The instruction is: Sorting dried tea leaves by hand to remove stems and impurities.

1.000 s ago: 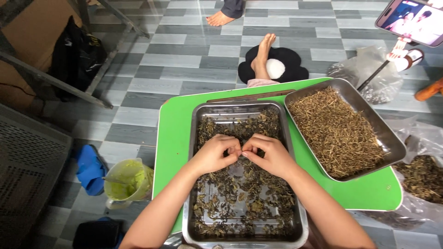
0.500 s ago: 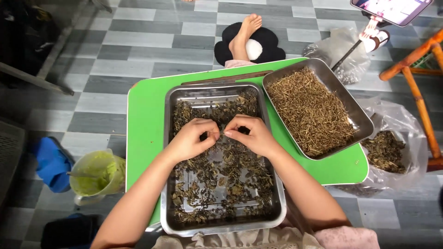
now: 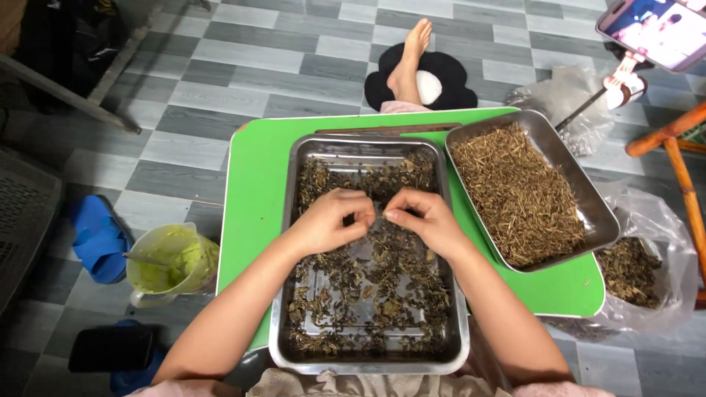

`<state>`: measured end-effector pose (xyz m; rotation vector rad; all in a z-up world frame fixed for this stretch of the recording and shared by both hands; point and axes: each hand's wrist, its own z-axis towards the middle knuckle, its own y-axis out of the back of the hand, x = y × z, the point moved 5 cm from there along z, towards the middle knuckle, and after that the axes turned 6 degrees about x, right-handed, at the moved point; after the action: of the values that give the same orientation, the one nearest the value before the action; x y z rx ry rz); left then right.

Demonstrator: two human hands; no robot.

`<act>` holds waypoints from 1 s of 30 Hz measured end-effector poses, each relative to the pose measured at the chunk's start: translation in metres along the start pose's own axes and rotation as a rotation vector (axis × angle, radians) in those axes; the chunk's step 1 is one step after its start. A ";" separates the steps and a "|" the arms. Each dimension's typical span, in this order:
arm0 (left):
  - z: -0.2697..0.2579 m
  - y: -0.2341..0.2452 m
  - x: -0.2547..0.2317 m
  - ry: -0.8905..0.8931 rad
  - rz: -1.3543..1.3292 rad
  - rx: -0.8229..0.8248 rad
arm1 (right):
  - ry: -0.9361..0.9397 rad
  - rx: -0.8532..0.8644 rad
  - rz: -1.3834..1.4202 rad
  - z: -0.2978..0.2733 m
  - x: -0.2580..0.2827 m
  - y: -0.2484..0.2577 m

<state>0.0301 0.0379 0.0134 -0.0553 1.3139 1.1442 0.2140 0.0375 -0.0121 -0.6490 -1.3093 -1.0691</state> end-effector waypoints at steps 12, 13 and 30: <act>-0.001 0.006 0.002 0.042 -0.060 -0.019 | 0.013 0.126 -0.076 -0.003 0.004 -0.010; -0.002 0.007 0.004 0.039 -0.057 -0.019 | 0.017 0.125 -0.078 -0.002 0.004 -0.010; -0.001 0.004 0.003 0.107 0.142 0.065 | 0.225 0.075 -0.604 -0.001 0.021 -0.022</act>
<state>0.0257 0.0412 0.0129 0.0257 1.4677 1.2315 0.1936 0.0223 0.0036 -0.0578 -1.3700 -1.5185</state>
